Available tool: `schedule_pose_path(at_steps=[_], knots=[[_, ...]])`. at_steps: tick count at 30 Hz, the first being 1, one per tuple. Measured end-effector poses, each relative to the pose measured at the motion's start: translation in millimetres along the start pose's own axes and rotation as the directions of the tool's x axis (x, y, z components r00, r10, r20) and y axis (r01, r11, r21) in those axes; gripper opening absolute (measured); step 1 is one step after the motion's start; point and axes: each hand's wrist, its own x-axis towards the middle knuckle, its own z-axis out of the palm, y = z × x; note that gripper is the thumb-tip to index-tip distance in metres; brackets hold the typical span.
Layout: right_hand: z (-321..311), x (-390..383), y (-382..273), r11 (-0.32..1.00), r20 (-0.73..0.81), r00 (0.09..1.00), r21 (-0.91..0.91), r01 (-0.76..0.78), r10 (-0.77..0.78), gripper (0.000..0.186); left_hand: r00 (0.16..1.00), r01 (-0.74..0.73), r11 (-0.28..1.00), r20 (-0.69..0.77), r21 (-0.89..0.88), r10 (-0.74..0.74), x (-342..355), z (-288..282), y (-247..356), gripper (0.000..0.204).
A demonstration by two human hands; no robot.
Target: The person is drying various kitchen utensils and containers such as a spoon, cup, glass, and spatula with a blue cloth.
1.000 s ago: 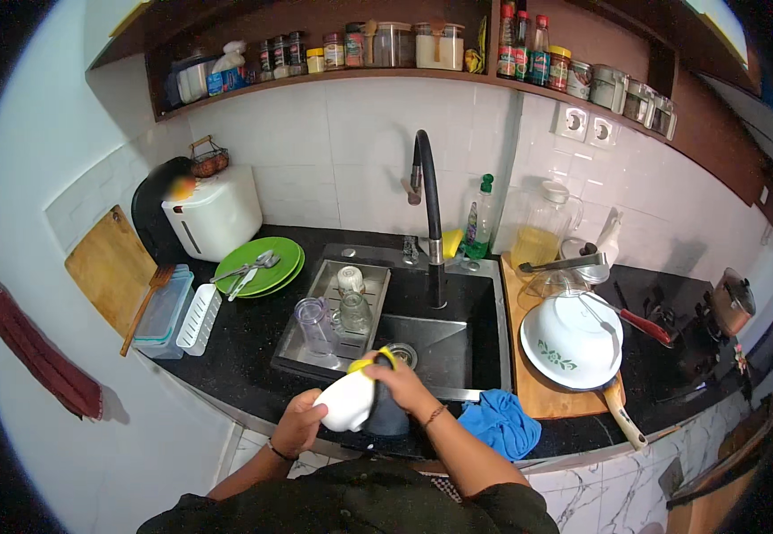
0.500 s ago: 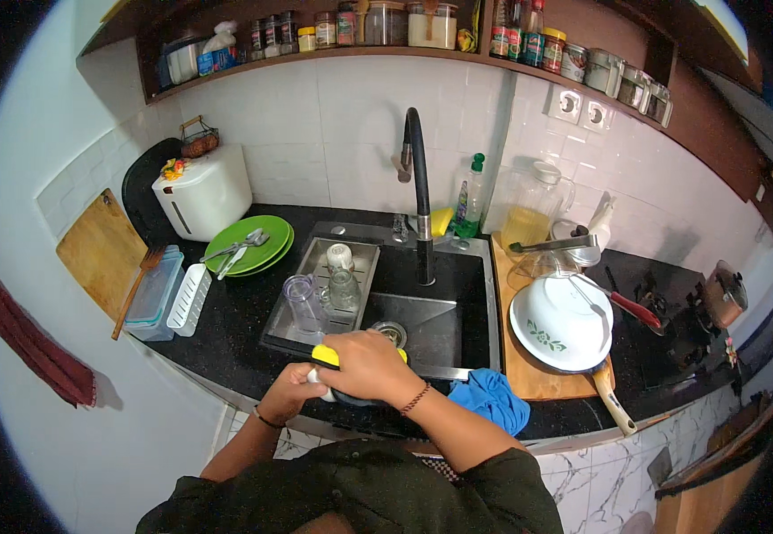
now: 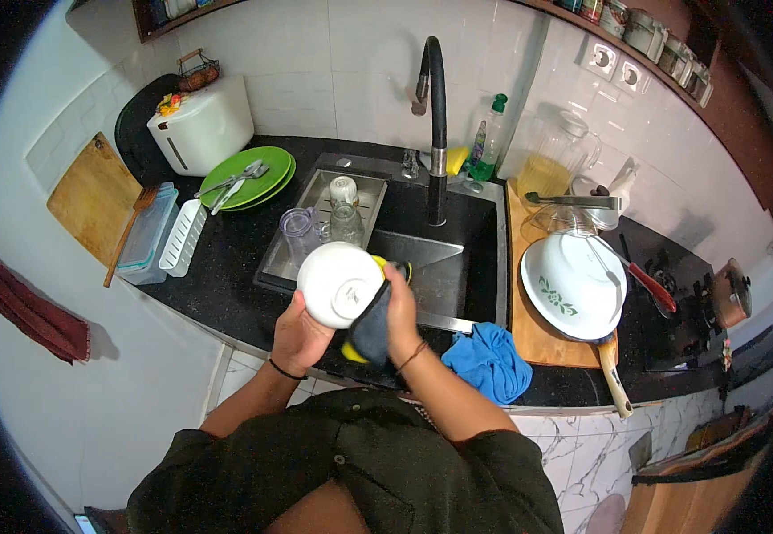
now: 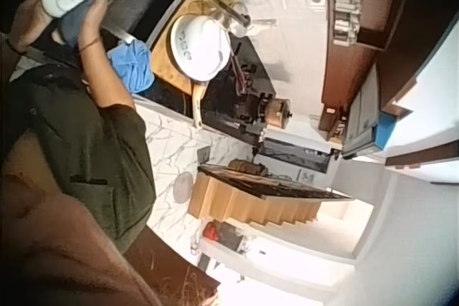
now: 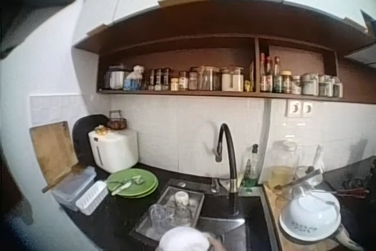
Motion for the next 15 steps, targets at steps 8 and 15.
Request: schedule_pose_path(at_steps=[8, 15], knots=[[-13, -42, 51, 0.920, -0.235, 0.943, -0.366, 0.141, -0.237, 0.038, 0.992, -0.023, 0.997, -0.126, 0.080, 0.032, -1, 2, -4, 0.051], [3, -24, -7, 0.503, 0.212, 0.820, -0.700, 0.507, -0.532, 0.032, 0.993, 0.053, 0.995, -0.111, 0.082, -0.044, -16, 1, -16, 0.050]])
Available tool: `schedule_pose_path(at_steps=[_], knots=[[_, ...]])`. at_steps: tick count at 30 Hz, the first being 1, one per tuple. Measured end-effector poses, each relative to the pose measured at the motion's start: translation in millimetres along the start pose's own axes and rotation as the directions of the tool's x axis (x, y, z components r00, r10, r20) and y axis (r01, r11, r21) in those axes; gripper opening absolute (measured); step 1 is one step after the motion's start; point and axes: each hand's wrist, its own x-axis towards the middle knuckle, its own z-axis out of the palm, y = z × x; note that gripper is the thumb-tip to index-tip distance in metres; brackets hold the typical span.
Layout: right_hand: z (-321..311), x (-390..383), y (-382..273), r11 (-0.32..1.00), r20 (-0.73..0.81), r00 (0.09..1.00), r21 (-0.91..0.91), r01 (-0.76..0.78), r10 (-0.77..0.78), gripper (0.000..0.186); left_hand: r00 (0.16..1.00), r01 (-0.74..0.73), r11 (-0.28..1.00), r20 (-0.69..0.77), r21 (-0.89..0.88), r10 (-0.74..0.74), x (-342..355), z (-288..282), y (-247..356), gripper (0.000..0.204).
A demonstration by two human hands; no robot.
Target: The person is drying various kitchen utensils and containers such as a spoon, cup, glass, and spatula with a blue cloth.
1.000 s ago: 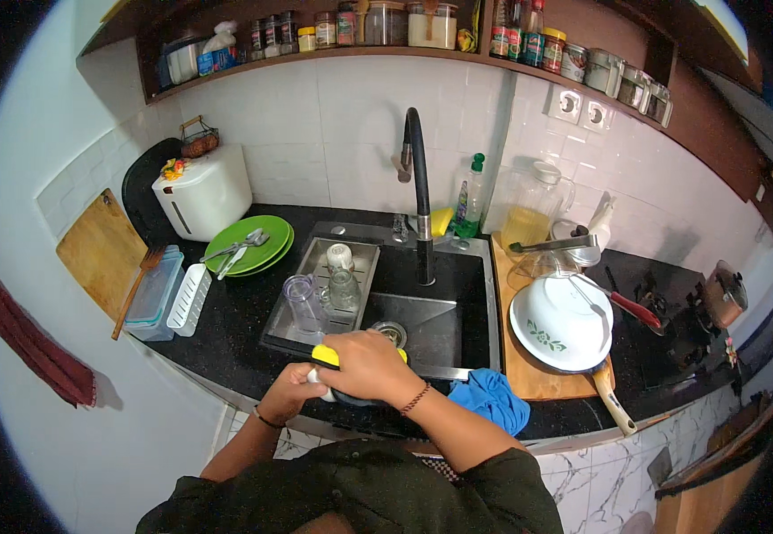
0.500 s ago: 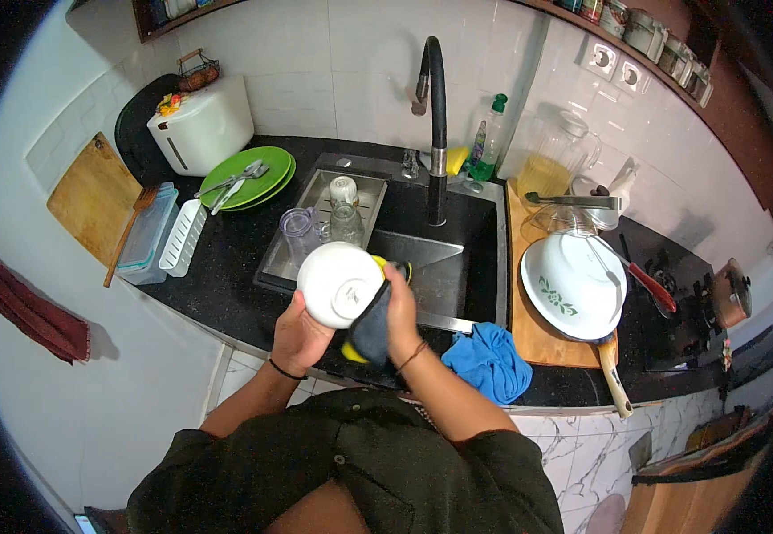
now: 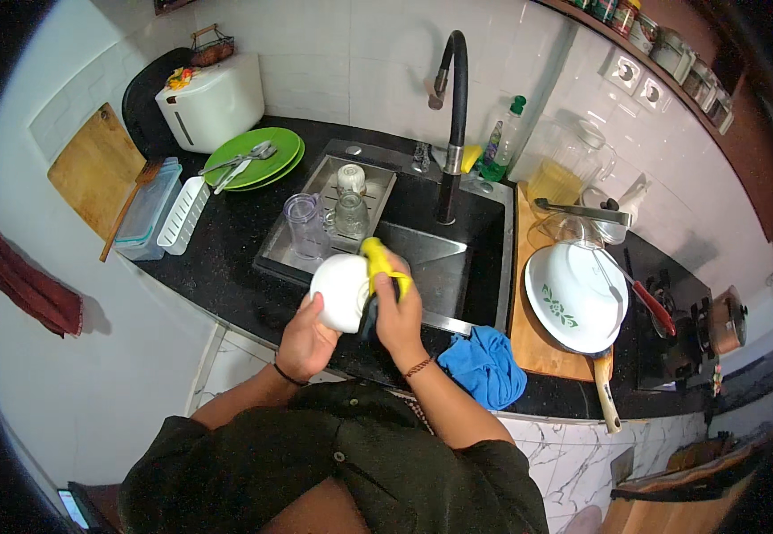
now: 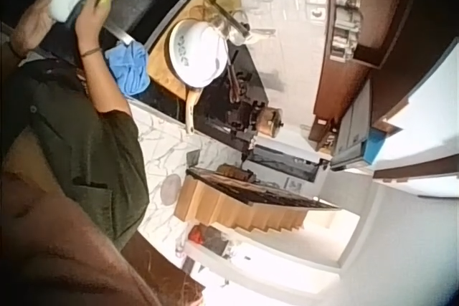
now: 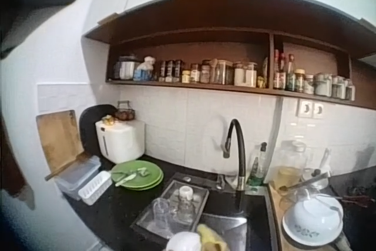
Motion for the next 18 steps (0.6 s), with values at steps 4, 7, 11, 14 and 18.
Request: schedule_pose_path(at_steps=[4, 7, 11, 14, 18], knots=[[10, -7, -19, 0.736, 0.318, 0.869, -0.465, 0.491, -0.379, 0.037, 0.999, -0.046, 0.998, -0.021, -0.036, 0.045, 2, -4, 0, 0.041], [11, -18, -18, 0.597, 0.490, 0.758, -0.475, 0.646, -0.431, 0.044, 1.000, -0.026, 1.000, -0.016, 0.006, 0.026, 1, -17, 1, 0.037], [10, -1, -24, 0.578, 0.603, 0.710, -0.452, 0.680, -0.364, 0.045, 1.000, 0.016, 0.998, 0.008, 0.055, -0.017, -3, -20, 4, 0.035], [8, 20, -24, 0.736, 0.595, 0.769, -0.408, 0.540, -0.234, 0.035, 0.999, 0.039, 0.999, 0.025, 0.025, -0.040, -6, -11, 10, 0.034], [6, 35, -8, 0.989, 0.580, 0.814, -0.093, 0.117, -0.041, 0.031, 0.995, 0.048, 0.999, 0.088, 0.005, -0.048, -6, -25, 15, 0.035]])
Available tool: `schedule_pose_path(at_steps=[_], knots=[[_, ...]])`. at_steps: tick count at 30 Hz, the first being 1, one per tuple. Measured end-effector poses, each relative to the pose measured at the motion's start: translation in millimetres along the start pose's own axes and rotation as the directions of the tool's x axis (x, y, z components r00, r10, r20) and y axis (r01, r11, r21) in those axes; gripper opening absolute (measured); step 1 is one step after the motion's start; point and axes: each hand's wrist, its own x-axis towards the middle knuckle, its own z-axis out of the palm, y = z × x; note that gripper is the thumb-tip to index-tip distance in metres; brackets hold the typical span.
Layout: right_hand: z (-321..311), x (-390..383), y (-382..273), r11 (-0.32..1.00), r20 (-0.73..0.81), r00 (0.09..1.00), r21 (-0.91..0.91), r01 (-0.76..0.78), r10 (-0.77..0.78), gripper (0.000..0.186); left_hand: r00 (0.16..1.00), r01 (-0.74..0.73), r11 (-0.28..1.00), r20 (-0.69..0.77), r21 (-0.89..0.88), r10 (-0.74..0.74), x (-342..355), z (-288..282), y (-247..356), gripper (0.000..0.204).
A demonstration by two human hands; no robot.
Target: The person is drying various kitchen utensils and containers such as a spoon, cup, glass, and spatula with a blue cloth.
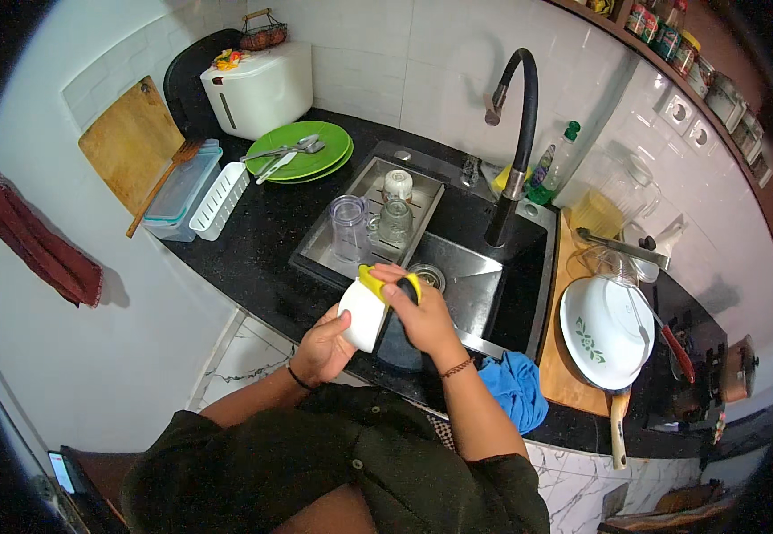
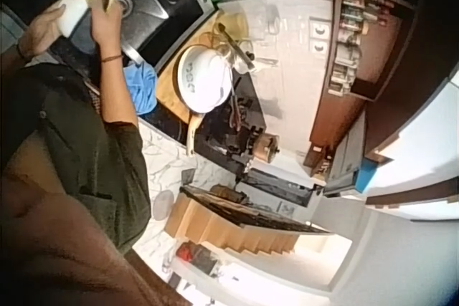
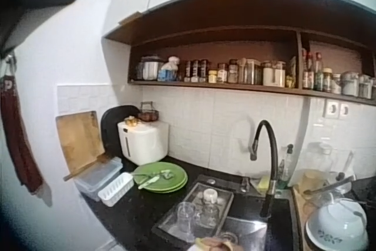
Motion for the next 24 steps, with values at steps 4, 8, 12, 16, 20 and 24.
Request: schedule_pose_path(at_steps=[4, 8, 12, 16, 20, 24], knots=[[18, -10, 16, 0.793, -0.077, 0.913, 0.528, -0.304, 0.401, 0.037, 0.999, -0.019, 0.998, -0.037, -0.059, 0.017, -2, -7, 11, 0.041], [62, -23, 25, 0.767, -0.317, 0.765, 0.546, -0.336, 0.560, 0.037, 0.986, -0.142, 0.979, -0.111, -0.144, 0.126, 3, -13, 35, 0.048], [72, -33, 33, 0.598, 0.083, 0.754, 0.554, -0.579, 0.652, 0.036, 0.941, -0.337, 0.935, 0.054, 0.105, 0.333, 12, -29, 81, 0.042], [55, -25, 35, 0.871, -0.060, 0.898, 0.279, -0.404, 0.435, 0.030, 0.964, -0.166, 0.523, 0.025, 0.836, 0.266, 14, -47, 140, 0.021], [41, -2, 11, 0.926, -0.149, 0.914, 0.044, -0.376, 0.378, 0.027, 0.869, -0.337, -0.421, 0.451, 0.842, 0.206, 29, -69, 180, 0.018], [38, 32, -22, 0.807, -0.189, 0.860, -0.300, -0.509, 0.473, 0.026, 0.872, -0.328, -0.600, 0.478, 0.729, 0.104, 40, -90, 195, 0.015]])
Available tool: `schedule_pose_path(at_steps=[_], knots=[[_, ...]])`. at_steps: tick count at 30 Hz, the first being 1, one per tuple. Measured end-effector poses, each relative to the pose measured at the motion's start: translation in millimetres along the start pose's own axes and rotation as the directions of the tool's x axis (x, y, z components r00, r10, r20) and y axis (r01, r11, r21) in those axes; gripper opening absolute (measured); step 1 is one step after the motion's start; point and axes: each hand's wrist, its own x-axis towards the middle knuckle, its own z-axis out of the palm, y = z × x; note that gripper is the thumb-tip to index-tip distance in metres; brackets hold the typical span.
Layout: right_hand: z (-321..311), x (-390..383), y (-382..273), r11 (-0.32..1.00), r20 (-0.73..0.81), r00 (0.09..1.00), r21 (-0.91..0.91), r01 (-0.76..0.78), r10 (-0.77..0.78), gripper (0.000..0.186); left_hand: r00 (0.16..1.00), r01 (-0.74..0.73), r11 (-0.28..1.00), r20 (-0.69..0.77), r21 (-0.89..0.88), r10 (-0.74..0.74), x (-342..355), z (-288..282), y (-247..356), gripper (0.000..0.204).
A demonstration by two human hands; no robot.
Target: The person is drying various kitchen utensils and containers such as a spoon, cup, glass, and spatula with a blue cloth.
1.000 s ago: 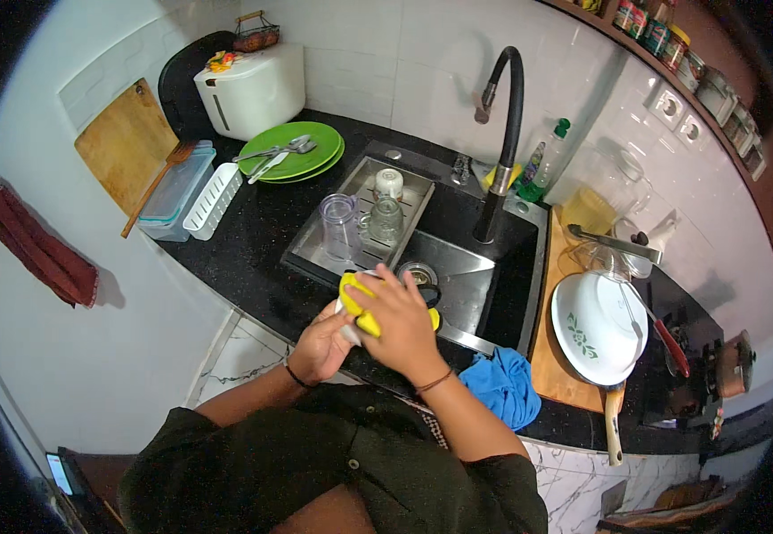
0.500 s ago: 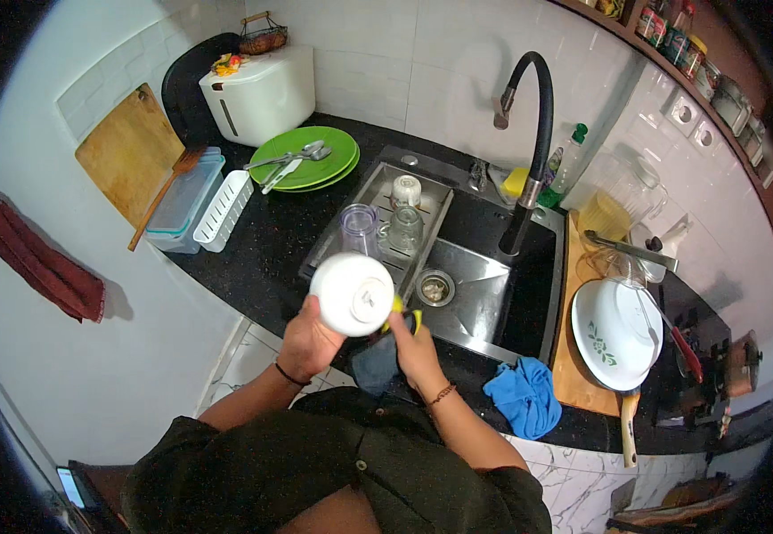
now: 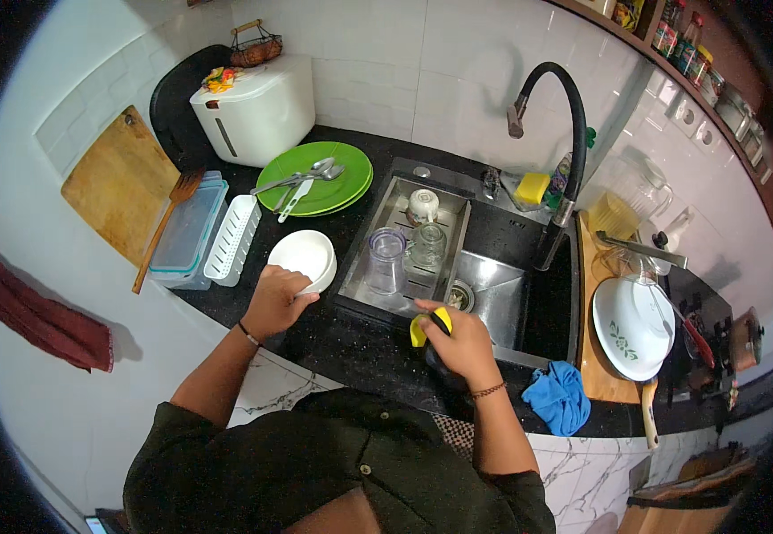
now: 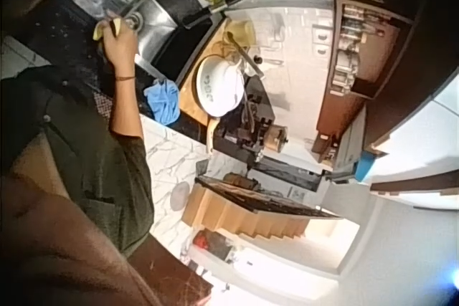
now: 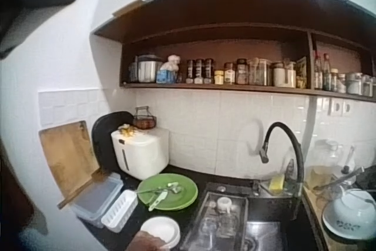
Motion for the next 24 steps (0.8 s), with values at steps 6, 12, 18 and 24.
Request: schedule_pose_path(at_steps=[6, 12, 18, 24], knots=[[8, 26, -8, 0.886, -0.192, 0.914, -0.379, 0.266, -0.356, 0.069, 0.996, -0.038, 0.999, 0.074, -0.029, 0.040, 5, 16, -27, 0.014], [11, 56, -44, 0.850, 0.017, 0.998, -0.522, 0.062, -0.063, 0.083, 0.997, -0.050, 0.998, 0.064, -0.025, 0.052, 7, 23, -46, 0.013], [27, 85, -38, 0.657, 0.030, 0.964, -0.727, 0.202, -0.263, 0.084, 0.995, -0.061, 0.997, 0.070, -0.047, 0.065, 14, 24, -50, 0.013], [37, 107, -58, 0.678, 0.120, 0.991, -0.725, 0.123, -0.052, 0.080, 0.996, -0.063, 0.997, 0.057, -0.033, 0.065, 13, 31, -55, 0.014]])
